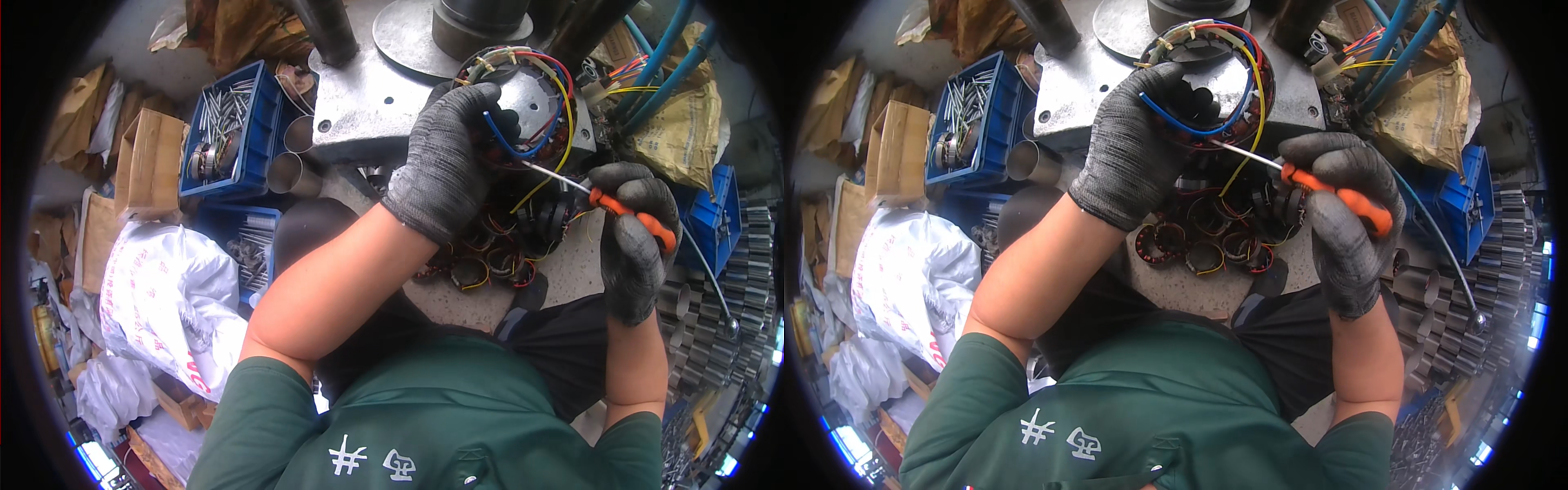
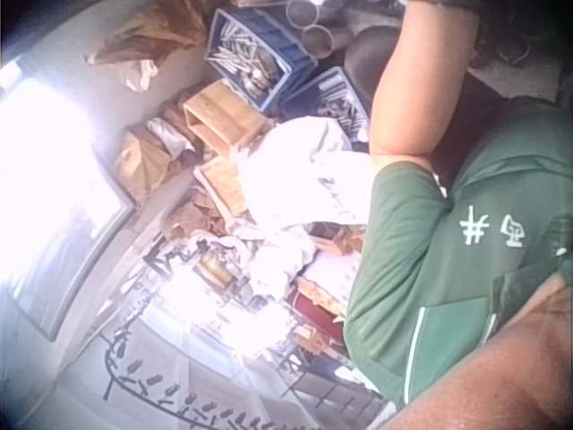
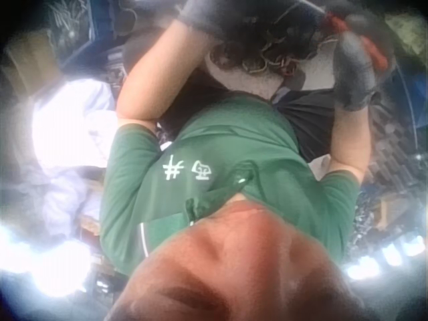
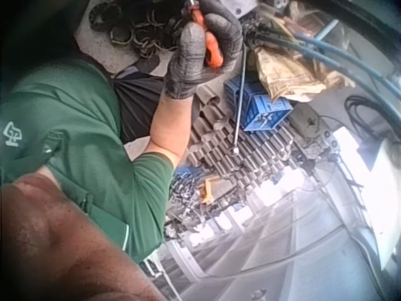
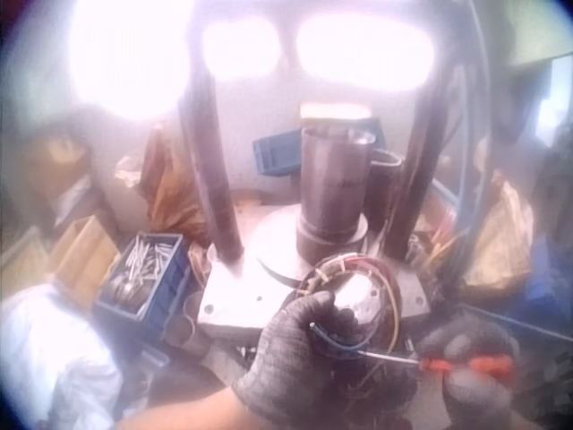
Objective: Assembling and inspecting motor stator components using a screwdriver and a press machine.
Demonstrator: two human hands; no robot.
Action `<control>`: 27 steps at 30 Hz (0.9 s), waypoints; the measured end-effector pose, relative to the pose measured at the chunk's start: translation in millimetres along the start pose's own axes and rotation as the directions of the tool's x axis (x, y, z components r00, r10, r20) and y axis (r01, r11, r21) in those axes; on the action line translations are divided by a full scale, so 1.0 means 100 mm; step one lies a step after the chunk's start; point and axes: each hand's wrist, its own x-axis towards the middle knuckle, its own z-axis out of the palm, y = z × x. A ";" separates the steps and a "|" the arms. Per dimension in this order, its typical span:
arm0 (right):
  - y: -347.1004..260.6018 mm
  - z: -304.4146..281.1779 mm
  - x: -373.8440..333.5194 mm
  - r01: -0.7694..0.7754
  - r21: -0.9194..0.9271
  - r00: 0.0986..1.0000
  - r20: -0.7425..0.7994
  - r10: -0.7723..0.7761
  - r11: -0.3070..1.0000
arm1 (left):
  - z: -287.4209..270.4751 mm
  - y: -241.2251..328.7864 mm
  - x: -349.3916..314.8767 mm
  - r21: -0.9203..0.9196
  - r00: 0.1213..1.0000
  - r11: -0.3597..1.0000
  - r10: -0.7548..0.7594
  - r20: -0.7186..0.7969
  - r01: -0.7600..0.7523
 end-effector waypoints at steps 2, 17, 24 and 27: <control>0.01 0.02 0.02 0.013 -0.004 1.000 0.012 -0.013 1.000 | -0.01 -0.01 -0.01 -0.046 1.000 0.999 -0.026 0.014 0.026; -0.04 0.14 0.04 0.094 -0.167 0.993 0.090 -0.080 0.981 | -0.25 -0.21 0.23 0.444 0.852 0.728 0.443 0.278 -0.523; 0.06 0.10 0.07 0.277 -0.373 0.950 0.241 -0.196 0.885 | -0.24 -0.21 0.18 0.403 0.887 0.793 0.365 0.283 -0.456; 0.09 0.22 0.08 0.244 -0.279 0.968 0.133 -0.214 0.929 | -0.37 -0.27 0.24 0.612 0.767 0.474 0.488 0.417 -0.634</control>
